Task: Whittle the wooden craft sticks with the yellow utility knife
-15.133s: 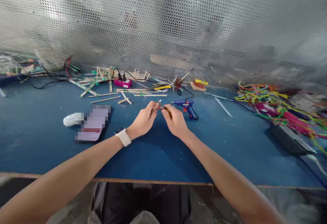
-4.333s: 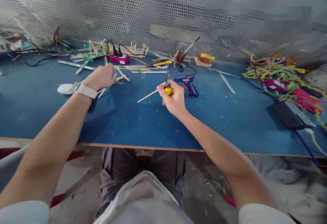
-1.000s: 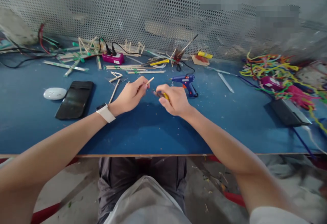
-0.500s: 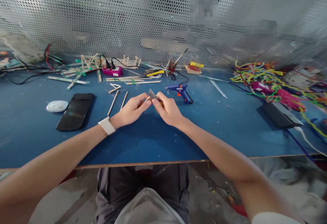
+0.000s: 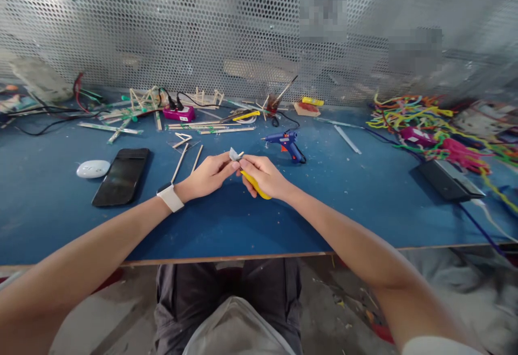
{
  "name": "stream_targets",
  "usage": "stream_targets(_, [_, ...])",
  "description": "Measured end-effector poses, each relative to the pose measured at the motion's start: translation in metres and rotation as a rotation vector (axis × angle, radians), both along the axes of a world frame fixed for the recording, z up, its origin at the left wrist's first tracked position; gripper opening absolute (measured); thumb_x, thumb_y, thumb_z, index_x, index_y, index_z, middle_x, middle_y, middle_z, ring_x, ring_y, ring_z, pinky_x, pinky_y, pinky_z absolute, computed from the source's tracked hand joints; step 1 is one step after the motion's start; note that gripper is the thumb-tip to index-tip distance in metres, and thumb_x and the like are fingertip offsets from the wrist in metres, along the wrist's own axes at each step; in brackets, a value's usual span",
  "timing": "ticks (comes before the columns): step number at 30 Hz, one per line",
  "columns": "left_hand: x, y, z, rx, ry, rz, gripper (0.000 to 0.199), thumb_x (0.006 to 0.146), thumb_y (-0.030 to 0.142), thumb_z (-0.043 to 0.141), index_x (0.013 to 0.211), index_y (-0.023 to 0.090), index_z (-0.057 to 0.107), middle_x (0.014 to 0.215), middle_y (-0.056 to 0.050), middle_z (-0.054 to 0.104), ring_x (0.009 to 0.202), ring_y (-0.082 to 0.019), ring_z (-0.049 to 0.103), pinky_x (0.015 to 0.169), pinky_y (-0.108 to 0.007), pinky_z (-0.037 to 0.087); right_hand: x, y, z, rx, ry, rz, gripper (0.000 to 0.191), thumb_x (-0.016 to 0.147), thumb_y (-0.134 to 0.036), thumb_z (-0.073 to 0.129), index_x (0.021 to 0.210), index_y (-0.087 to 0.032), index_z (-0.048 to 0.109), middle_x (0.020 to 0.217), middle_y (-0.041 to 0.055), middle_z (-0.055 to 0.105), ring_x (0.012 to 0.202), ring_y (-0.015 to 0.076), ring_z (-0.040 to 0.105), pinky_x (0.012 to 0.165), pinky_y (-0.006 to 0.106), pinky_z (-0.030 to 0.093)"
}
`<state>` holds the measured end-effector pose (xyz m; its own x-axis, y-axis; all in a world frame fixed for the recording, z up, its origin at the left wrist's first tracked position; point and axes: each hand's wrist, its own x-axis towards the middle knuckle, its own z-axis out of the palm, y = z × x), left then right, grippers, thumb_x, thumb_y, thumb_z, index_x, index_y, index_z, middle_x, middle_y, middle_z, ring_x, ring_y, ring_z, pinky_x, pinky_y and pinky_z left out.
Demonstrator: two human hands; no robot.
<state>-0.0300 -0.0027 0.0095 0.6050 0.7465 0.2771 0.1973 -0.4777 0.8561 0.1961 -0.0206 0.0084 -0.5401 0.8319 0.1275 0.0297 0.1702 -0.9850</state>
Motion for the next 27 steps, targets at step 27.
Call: stream_targets(27, [0.015,-0.004,0.0,-0.396,-0.266,0.019,0.07,0.094,0.089,0.081,0.09,0.022,0.062,0.052,0.015,0.031,0.039,-0.005,0.024,0.034,-0.019,0.04,-0.011,-0.007,-0.002,0.017,0.083,-0.15,0.056,0.114,-0.075,0.061,0.095,-0.022,0.063,0.055,-0.0082,0.056,0.034,0.0089,0.047,0.034,0.02,0.035])
